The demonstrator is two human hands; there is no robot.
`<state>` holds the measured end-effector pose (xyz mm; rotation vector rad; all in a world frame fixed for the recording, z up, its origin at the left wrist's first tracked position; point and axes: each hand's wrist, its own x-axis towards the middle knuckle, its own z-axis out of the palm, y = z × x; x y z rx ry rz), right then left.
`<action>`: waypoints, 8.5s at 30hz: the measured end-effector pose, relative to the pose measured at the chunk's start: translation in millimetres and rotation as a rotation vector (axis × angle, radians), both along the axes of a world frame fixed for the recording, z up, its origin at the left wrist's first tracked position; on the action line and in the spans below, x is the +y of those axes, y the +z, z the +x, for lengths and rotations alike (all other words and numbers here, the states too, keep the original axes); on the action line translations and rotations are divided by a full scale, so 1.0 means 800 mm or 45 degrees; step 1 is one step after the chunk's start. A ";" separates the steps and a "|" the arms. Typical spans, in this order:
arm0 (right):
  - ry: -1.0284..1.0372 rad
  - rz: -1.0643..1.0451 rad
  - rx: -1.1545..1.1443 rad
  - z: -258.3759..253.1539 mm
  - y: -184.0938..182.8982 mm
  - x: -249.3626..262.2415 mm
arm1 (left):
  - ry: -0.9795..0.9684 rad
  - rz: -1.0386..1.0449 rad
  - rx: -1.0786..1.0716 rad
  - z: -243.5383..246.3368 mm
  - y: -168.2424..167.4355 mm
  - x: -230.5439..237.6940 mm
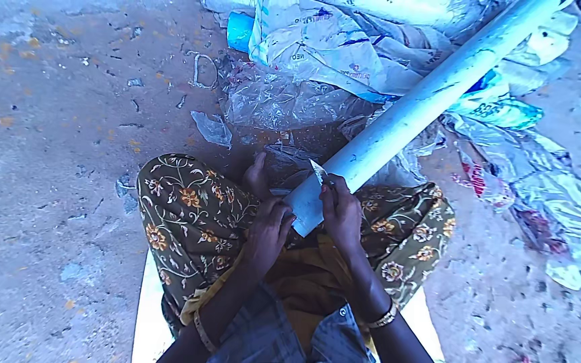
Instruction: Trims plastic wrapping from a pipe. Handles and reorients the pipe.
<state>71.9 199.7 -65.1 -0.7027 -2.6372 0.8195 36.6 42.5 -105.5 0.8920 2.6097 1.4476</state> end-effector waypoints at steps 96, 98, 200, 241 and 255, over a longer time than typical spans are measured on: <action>0.051 -0.236 0.161 0.010 -0.003 0.011 | -0.367 -0.894 -0.360 -0.040 0.091 0.019; 0.053 -0.242 0.171 0.009 -0.004 0.012 | -0.336 -0.792 -0.370 -0.040 0.092 0.014; 0.050 -0.372 0.156 0.007 -0.006 0.015 | 0.133 -0.549 0.808 0.047 0.013 0.030; 0.048 -0.346 0.163 0.005 -0.007 0.015 | -0.354 -0.453 0.828 0.069 0.006 0.024; 0.059 -0.352 0.166 0.002 -0.008 0.015 | 0.003 -0.493 0.989 0.041 -0.001 0.020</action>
